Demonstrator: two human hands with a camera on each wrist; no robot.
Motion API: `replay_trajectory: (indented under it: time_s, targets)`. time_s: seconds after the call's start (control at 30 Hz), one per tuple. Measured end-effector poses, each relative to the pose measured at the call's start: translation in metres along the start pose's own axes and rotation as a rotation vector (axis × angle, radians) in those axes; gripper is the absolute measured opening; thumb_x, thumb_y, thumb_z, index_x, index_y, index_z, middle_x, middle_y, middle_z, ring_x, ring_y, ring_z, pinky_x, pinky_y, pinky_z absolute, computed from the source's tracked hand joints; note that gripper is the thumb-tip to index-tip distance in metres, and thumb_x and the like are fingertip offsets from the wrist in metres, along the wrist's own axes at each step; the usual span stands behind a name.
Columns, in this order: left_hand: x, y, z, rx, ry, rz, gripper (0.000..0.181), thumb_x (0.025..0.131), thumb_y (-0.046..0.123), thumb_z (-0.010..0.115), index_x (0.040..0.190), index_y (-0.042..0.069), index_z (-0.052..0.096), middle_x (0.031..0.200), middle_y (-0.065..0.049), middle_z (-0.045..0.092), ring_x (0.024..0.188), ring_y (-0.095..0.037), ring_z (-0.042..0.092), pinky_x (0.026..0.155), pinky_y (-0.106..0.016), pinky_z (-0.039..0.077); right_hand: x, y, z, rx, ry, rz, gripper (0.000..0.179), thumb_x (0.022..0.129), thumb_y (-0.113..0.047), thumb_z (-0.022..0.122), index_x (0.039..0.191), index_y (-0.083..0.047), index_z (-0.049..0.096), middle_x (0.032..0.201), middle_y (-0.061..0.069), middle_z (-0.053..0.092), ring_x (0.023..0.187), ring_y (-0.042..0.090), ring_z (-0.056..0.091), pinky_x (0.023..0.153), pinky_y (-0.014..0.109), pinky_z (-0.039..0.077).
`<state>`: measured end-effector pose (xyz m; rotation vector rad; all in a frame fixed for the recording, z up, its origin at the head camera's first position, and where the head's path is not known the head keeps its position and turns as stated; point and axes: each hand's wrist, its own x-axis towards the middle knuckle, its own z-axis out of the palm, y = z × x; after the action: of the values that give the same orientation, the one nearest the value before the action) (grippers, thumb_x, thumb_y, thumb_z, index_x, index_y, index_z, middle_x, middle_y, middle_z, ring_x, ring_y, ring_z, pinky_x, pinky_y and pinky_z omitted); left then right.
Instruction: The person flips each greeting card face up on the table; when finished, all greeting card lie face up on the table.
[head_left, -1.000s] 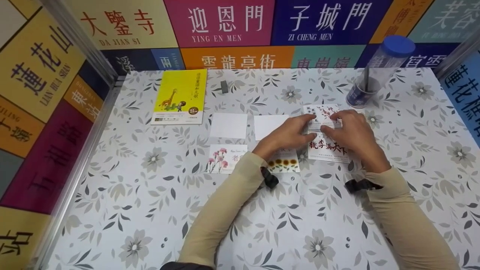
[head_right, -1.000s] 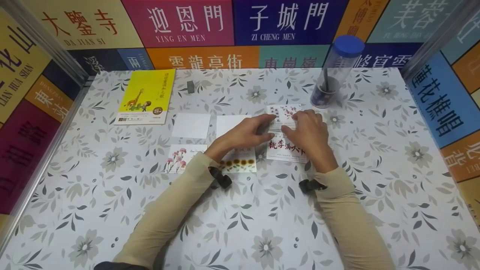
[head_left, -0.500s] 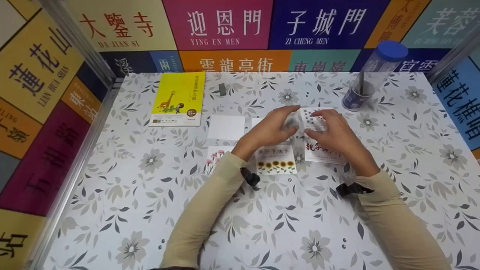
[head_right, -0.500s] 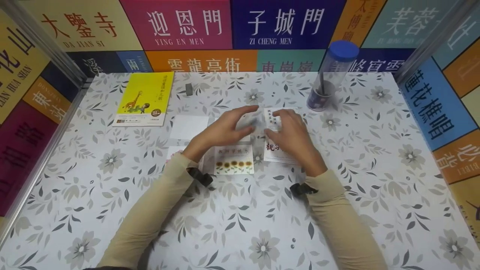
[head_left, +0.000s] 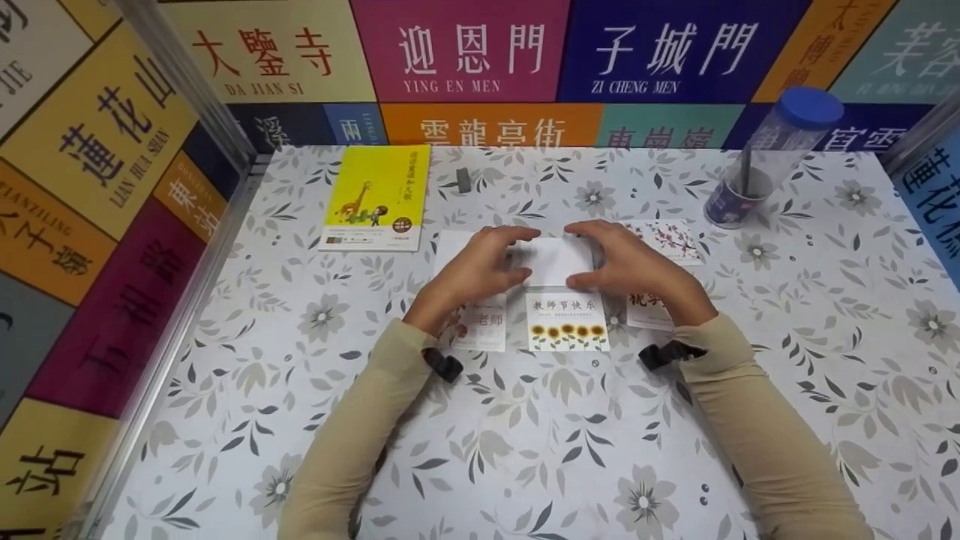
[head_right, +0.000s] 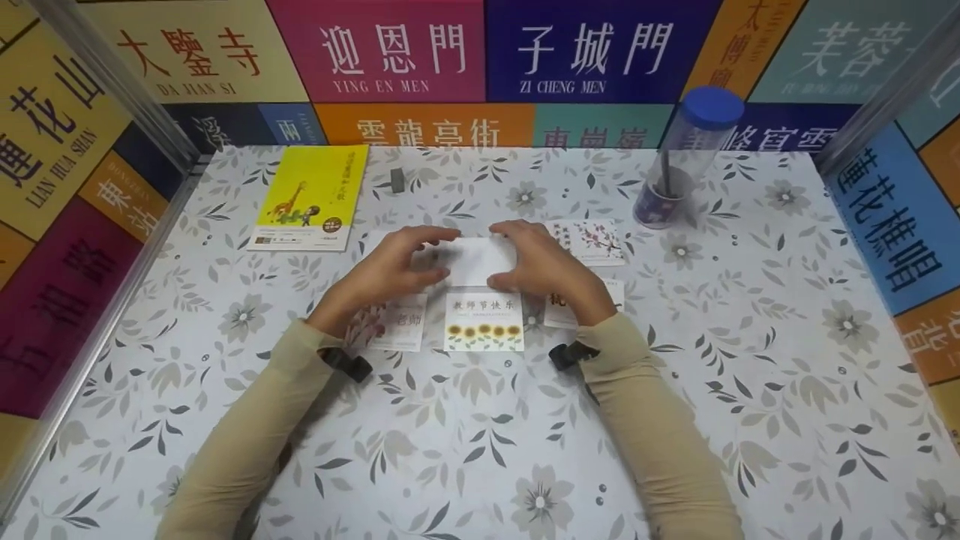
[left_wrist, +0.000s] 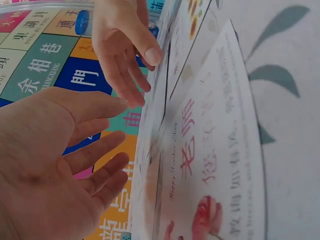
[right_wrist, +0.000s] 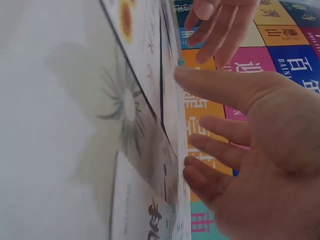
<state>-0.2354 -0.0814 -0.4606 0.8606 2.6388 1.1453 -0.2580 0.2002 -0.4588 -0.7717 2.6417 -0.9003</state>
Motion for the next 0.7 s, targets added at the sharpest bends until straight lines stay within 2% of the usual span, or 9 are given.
replay_trajectory:
  time_s: [0.13, 0.2, 0.33, 0.4, 0.43, 0.47, 0.53, 0.6, 0.7]
  targets:
    - [0.000, -0.001, 0.006, 0.062, -0.037, 0.028, 0.070, 0.094, 0.012, 0.084, 0.156, 0.002, 0.055, 0.157, -0.013, 0.062, 0.146, -0.030, 0.058, 0.128, -0.037, 0.041, 0.003, 0.002, 0.002, -0.014, -0.040, 0.012, 0.086, 0.087, -0.021, 0.092, 0.159, -0.001, 0.050, 0.164, 0.026, 0.049, 0.155, 0.048, 0.040, 0.132, 0.063, 0.028]
    - [-0.001, -0.001, 0.008, 0.084, -0.055, 0.024, 0.073, 0.092, 0.013, 0.085, 0.157, 0.003, 0.053, 0.159, -0.014, 0.059, 0.149, -0.030, 0.054, 0.131, -0.039, 0.037, 0.003, 0.002, 0.002, -0.015, -0.037, 0.033, 0.086, 0.086, -0.022, 0.092, 0.159, -0.003, 0.050, 0.164, 0.025, 0.048, 0.154, 0.047, 0.040, 0.131, 0.064, 0.030]
    - [-0.006, 0.001, 0.012, 0.100, -0.088, -0.072, 0.081, 0.096, 0.021, 0.082, 0.166, 0.014, 0.042, 0.175, -0.014, 0.037, 0.163, -0.032, 0.035, 0.136, -0.045, 0.028, 0.003, 0.000, 0.003, -0.052, -0.004, 0.055, 0.087, 0.084, -0.025, 0.094, 0.159, -0.008, 0.052, 0.159, 0.024, 0.051, 0.148, 0.046, 0.042, 0.125, 0.064, 0.034]
    - [-0.008, 0.003, 0.013, 0.093, -0.088, -0.143, 0.086, 0.097, 0.026, 0.081, 0.170, 0.021, 0.035, 0.180, -0.014, 0.025, 0.167, -0.032, 0.026, 0.137, -0.046, 0.026, 0.003, -0.001, 0.004, -0.091, 0.028, 0.055, 0.089, 0.082, -0.029, 0.095, 0.158, -0.010, 0.053, 0.154, 0.022, 0.053, 0.145, 0.044, 0.040, 0.122, 0.063, 0.033]
    - [-0.008, 0.003, 0.013, 0.081, -0.076, -0.163, 0.088, 0.097, 0.027, 0.081, 0.171, 0.022, 0.033, 0.181, -0.013, 0.024, 0.167, -0.031, 0.025, 0.137, -0.046, 0.026, 0.003, -0.002, 0.004, -0.115, 0.051, 0.051, 0.091, 0.081, -0.032, 0.096, 0.158, -0.010, 0.053, 0.150, 0.021, 0.054, 0.144, 0.044, 0.040, 0.121, 0.063, 0.032]
    - [-0.008, 0.003, 0.013, 0.062, -0.056, -0.168, 0.088, 0.097, 0.026, 0.081, 0.171, 0.022, 0.032, 0.180, -0.014, 0.027, 0.166, -0.030, 0.028, 0.136, -0.044, 0.028, 0.003, -0.002, 0.004, -0.139, 0.074, 0.043, 0.093, 0.080, -0.034, 0.097, 0.158, -0.009, 0.053, 0.146, 0.020, 0.056, 0.143, 0.043, 0.040, 0.120, 0.063, 0.031]
    - [-0.006, 0.003, 0.013, 0.014, -0.008, -0.154, 0.088, 0.097, 0.023, 0.081, 0.171, 0.021, 0.032, 0.173, -0.016, 0.040, 0.159, -0.029, 0.043, 0.132, -0.041, 0.036, 0.003, -0.004, 0.005, -0.189, 0.117, 0.033, 0.094, 0.077, -0.038, 0.098, 0.156, -0.009, 0.056, 0.140, 0.018, 0.056, 0.142, 0.042, 0.039, 0.120, 0.063, 0.027]
    - [-0.004, 0.003, 0.012, -0.047, 0.030, -0.115, 0.085, 0.098, 0.020, 0.081, 0.169, 0.019, 0.035, 0.166, -0.019, 0.050, 0.150, -0.030, 0.056, 0.127, -0.039, 0.043, 0.003, -0.005, 0.005, -0.236, 0.154, 0.029, 0.092, 0.076, -0.041, 0.099, 0.152, -0.008, 0.059, 0.137, 0.017, 0.056, 0.141, 0.041, 0.039, 0.123, 0.063, 0.025]
    - [0.000, 0.002, 0.012, -0.094, 0.046, -0.062, 0.080, 0.098, 0.017, 0.080, 0.167, 0.017, 0.039, 0.160, -0.022, 0.056, 0.140, -0.032, 0.064, 0.122, -0.038, 0.049, 0.003, -0.004, 0.005, -0.267, 0.164, 0.031, 0.090, 0.076, -0.041, 0.098, 0.150, -0.007, 0.062, 0.147, 0.019, 0.054, 0.146, 0.042, 0.037, 0.128, 0.065, 0.021]
